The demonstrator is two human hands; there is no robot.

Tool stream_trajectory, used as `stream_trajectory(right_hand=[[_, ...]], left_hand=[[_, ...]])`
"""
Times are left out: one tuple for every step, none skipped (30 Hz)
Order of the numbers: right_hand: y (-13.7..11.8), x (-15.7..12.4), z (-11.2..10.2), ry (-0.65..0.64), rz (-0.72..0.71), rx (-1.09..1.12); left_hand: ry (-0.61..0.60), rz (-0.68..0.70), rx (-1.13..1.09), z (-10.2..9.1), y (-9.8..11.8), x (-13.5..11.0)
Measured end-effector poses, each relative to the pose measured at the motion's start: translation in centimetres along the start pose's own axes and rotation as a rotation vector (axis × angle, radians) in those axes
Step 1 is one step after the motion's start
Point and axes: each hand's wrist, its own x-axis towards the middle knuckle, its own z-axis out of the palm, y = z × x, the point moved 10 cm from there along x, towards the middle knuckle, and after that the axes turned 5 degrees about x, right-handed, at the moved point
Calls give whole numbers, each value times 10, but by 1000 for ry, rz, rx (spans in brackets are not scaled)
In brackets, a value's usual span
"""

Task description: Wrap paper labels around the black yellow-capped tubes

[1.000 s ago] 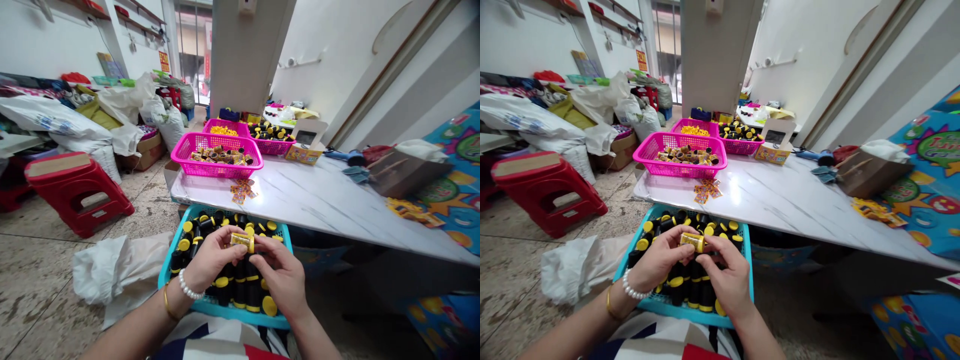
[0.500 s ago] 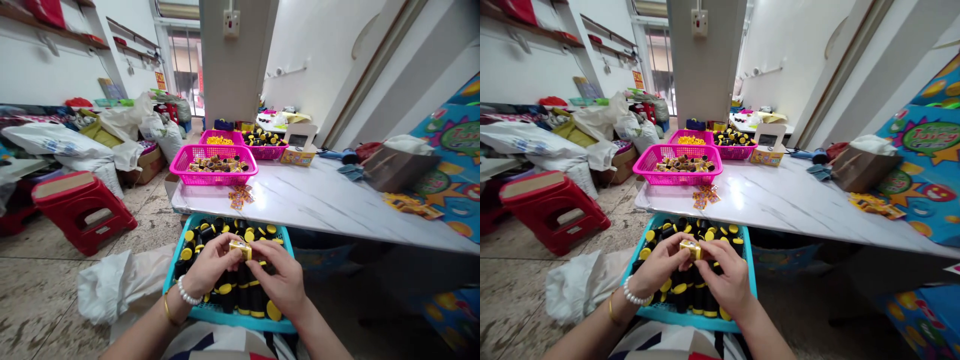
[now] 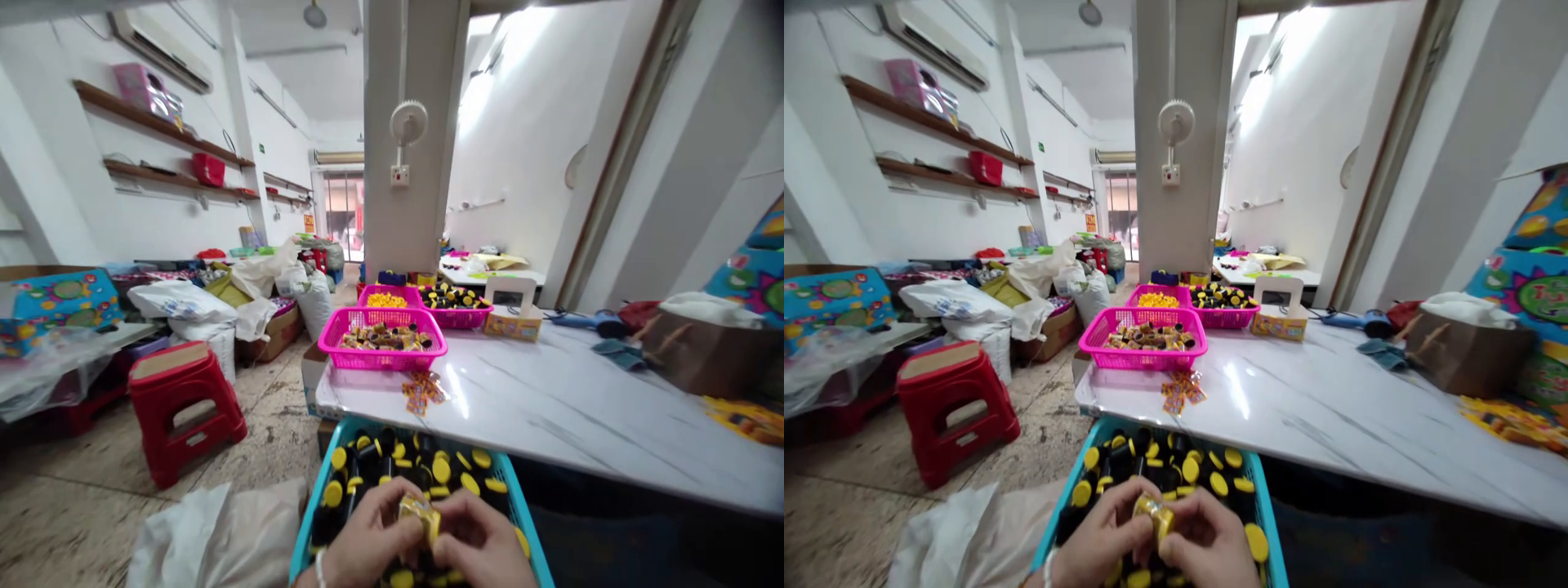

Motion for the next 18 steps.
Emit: stream_trajectory(right_hand=[[-4, -1, 5, -53, 24, -20], [-8, -2, 8, -100, 40, -29], [-12, -2, 10, -123, 40, -31], [-15, -1, 9, -126, 38, -20], [-14, 0, 9, -128, 43, 4], [-13, 0, 8, -124, 45, 34], [-11, 0, 8, -118, 44, 69], [-8, -1, 7, -111, 37, 104], [-6, -2, 6, -97, 25, 133], [-5, -3, 4, -75, 8, 157], [-3, -4, 2, -48, -7, 176], [-2, -5, -1, -20, -14, 188], [-1, -6, -4, 1, -13, 191], [1, -6, -5, 9, -6, 182], [1, -7, -5, 0, 6, 160], [2, -9, -3, -25, 18, 125], [2, -11, 1, -62, 25, 80], [2, -13, 5, -98, 23, 30]], left_hand=[[-19, -43, -48, 4, -3, -4], [-24, -92, -102, 6, -7, -7], [4, -129, -145, 5, -11, -9], [11, -154, -177, 6, -13, -11], [-4, -171, -198, 9, -14, -13], [-17, -181, -222, 11, -14, -14], [-27, -190, -243, 12, -13, -15], [-41, -200, -261, 14, -13, -16], [-48, -210, -282, 15, -13, -17], [-50, -222, -304, 15, -13, -18], [-48, -235, -327, 15, -14, -18], [-39, -246, -351, 14, -16, -19], [-30, -255, -367, 14, -18, -20], [-23, -262, -374, 14, -20, -20], [-23, -268, -370, 15, -23, -21], [-27, -277, -355, 16, -26, -21], [-27, -290, -333, 17, -30, -22], [-18, -304, -311, 18, -34, -23]])
